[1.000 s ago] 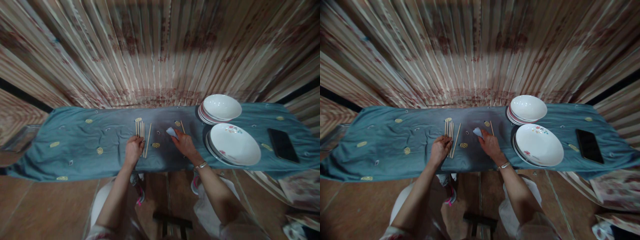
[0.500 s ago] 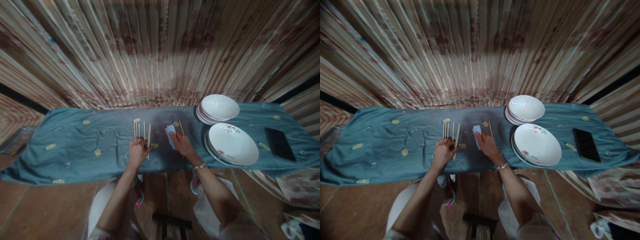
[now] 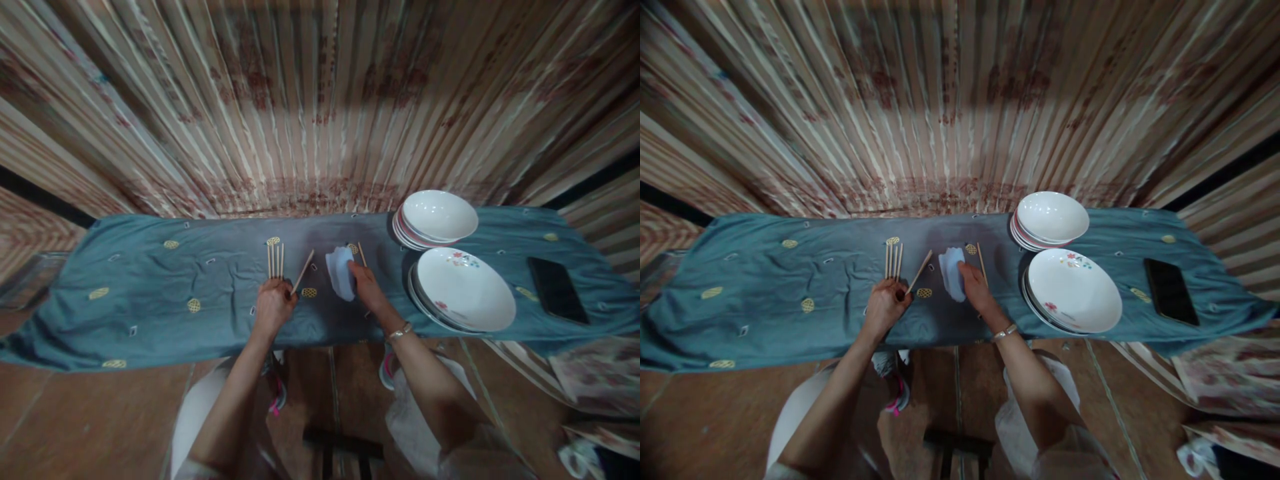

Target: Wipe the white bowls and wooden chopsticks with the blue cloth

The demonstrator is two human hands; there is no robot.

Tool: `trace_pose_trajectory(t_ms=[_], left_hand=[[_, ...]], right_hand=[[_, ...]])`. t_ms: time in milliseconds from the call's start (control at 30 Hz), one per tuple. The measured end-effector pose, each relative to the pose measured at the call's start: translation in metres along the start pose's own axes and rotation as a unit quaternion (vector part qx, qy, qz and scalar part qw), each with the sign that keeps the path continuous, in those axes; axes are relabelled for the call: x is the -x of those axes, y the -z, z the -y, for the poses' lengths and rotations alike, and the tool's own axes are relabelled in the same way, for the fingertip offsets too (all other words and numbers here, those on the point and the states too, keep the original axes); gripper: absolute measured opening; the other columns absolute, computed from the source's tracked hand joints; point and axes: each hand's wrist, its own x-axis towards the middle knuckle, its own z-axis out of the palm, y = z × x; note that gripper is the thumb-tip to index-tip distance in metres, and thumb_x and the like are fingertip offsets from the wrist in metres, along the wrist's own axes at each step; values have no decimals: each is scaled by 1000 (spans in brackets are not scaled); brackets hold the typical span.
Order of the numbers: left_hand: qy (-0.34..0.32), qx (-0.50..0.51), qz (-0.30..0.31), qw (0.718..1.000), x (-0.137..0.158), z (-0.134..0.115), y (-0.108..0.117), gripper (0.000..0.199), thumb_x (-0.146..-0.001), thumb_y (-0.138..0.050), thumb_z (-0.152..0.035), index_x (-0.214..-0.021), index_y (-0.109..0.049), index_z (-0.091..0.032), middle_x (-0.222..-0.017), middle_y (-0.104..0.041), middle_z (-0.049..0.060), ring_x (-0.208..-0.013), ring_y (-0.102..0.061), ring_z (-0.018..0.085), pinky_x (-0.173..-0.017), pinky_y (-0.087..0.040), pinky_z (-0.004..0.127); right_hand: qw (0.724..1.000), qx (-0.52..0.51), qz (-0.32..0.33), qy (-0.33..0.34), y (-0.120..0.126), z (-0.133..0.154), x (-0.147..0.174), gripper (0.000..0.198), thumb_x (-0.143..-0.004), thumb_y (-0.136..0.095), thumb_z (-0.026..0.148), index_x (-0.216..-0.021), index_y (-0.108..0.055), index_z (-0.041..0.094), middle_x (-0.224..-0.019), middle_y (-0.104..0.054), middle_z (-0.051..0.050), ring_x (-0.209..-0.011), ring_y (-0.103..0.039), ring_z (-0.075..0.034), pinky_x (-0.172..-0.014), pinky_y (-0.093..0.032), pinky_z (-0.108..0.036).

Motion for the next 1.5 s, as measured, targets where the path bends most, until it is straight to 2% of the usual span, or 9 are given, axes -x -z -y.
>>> trace_pose_trajectory(t_ms=[267, 467, 633, 833, 967, 1033, 1267, 1367, 1500], left_hand=[[-6, 12, -14, 1000, 3, 5, -2, 14, -83, -52, -21, -80, -65, -20, -82, -62, 7, -90, -57, 24, -83, -43, 35], [29, 199, -99, 975, 0, 4, 6, 17, -84, -49, -27, -79, -64, -19, -84, -63, 6, -90, -57, 22, -85, -45, 35], [121, 474, -118, 864, -3, -9, 8, 24, -78, -56, -41, -84, -61, -18, -72, -60, 0, -65, -59, 14, -63, -47, 26], [140, 661, -10, 737, 4, -54, 3, 35, -70, -68, -48, -81, -60, -16, -53, -58, -3, -47, -51, 8, -44, -35, 20], [153, 710, 45, 686, 5, -79, -3, 40, -66, -71, -52, -73, -59, -15, -51, -58, -2, -42, -49, 7, -42, -36, 20], [158, 724, 52, 669, 3, -84, -5, 42, -63, -73, -53, -70, -59, -14, -51, -58, -2, -41, -49, 7, -41, -36, 20], [169, 729, 58, 660, -2, -83, -13, 43, -65, -71, -54, -75, -58, -14, -46, -56, -3, -38, -48, 8, -39, -34, 19], [172, 724, 50, 666, -3, -82, -16, 41, -65, -70, -53, -72, -57, -15, -43, -53, -5, -35, -44, 6, -37, -29, 19], [174, 727, 48, 663, -2, -83, -17, 39, -64, -72, -50, -73, -57, -16, -43, -51, -7, -37, -43, 6, -38, -32, 19]], right_hand=[[935, -311, 135, -108, -1, 28, 7, 63, -89, -13, 42, -130, -48, 10, -94, -71, -13, -87, -69, -24, -74, -54, -38], [940, -300, 148, -65, 6, 25, 9, 75, -89, -3, 52, -142, -32, 7, -123, -60, -21, -105, -63, -25, -82, -52, -42], [950, -274, 123, -89, -4, 15, 3, 80, -89, 1, 54, -133, -45, 6, -104, -67, -21, -95, -67, -26, -70, -55, -43], [889, -423, 105, -139, -16, 14, 1, 58, -89, -20, 54, -107, -61, 17, -85, -71, -13, -88, -67, -24, -69, -56, -38], [841, -498, 154, -145, -23, 14, 3, 52, -80, -41, 65, -92, -63, 19, -69, -68, -8, -72, -66, -24, -59, -55, -35], [834, -499, 179, -153, -26, 13, 7, 51, -76, -46, 67, -87, -63, 20, -61, -64, -4, -62, -63, -21, -53, -53, -32], [891, -409, 166, -104, -36, 7, 21, 38, -72, -63, 60, -73, -55, 22, -42, -48, 7, -34, -39, -10, -35, -36, -23], [926, -337, 153, -80, -39, 4, 25, 39, -73, -62, 61, -73, -53, 23, -44, -46, 7, -37, -40, -10, -38, -35, -23], [988, -119, 98, 14, -35, 5, 27, 42, -89, -38, 59, -80, -56, 22, -51, -50, 2, -48, -50, -15, -49, -41, -28]])
